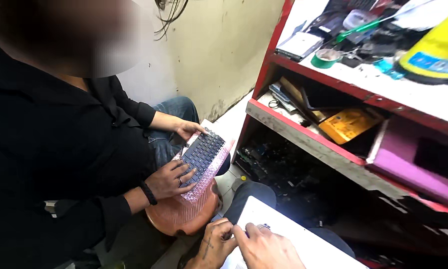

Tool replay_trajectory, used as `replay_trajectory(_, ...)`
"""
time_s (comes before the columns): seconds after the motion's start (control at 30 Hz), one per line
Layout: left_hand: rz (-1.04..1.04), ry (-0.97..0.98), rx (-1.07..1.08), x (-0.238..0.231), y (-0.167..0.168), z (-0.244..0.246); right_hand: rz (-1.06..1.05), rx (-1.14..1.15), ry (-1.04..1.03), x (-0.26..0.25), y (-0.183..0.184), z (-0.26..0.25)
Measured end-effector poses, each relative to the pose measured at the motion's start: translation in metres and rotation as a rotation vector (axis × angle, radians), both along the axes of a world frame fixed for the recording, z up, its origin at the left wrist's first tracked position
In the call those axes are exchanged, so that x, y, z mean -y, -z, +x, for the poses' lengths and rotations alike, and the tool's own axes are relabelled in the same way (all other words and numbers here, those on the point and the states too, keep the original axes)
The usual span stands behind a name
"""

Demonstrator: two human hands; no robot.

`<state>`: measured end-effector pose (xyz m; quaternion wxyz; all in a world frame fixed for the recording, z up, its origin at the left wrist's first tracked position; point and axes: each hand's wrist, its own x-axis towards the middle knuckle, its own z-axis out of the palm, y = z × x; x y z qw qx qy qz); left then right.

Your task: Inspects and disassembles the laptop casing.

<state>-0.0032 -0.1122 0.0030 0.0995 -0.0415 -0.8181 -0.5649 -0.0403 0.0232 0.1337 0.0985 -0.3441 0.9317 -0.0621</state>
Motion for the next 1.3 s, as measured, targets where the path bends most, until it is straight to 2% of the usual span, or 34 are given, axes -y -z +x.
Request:
replay_trajectory(0.1, 0.023, -0.021, 0.072, -0.004, -0.003, -0.002, 0.133, 0.178, 0.053, 0.005, -0.013, -0.003)
replay_trajectory(0.23, 0.002, 0.003, 0.016, -0.002, -0.001, -0.002, 0.063, 0.103, 0.035, 0.002, -0.004, -0.006)
replay_trajectory(0.33, -0.009, 0.09, -0.049, 0.004, -0.001, 0.001, 0.103, 0.18, 0.035, 0.0, -0.008, -0.011)
replay_trajectory(0.4, 0.002, 0.066, -0.022, 0.0, 0.001, 0.003, 0.203, 0.294, 0.099, 0.005, -0.016, -0.013)
replay_trajectory(0.47, 0.015, 0.002, 0.023, -0.007, 0.001, 0.002, 0.241, 0.282, 0.116, 0.008, -0.015, -0.011)
replay_trajectory(0.57, 0.003, 0.001, 0.013, -0.008, -0.002, 0.003, 0.112, 0.144, 0.045, 0.002, -0.001, -0.007)
replay_trajectory(0.63, -0.007, 0.054, -0.034, -0.005, -0.004, 0.003, 0.124, 0.253, 0.06, 0.002, -0.006, -0.009)
replay_trajectory(0.7, -0.022, 0.051, -0.024, -0.005, -0.002, 0.003, 0.226, 0.416, 0.122, 0.008, -0.014, -0.013)
replay_trajectory(0.77, -0.028, 0.015, 0.002, -0.007, -0.001, 0.002, 0.274, 0.404, 0.114, 0.011, -0.014, -0.013)
replay_trajectory(0.9, -0.09, 0.03, 0.027, 0.003, 0.002, 0.008, -0.004, -0.027, -0.109, -0.008, 0.023, -0.012)
replay_trajectory(1.03, -0.123, 0.039, 0.125, 0.016, 0.012, 0.021, -0.062, 0.067, -0.189, -0.017, 0.023, -0.023)
replay_trajectory(1.3, -0.163, 0.111, -0.006, 0.009, 0.016, 0.011, -0.212, 0.075, -0.178, -0.035, 0.019, -0.03)
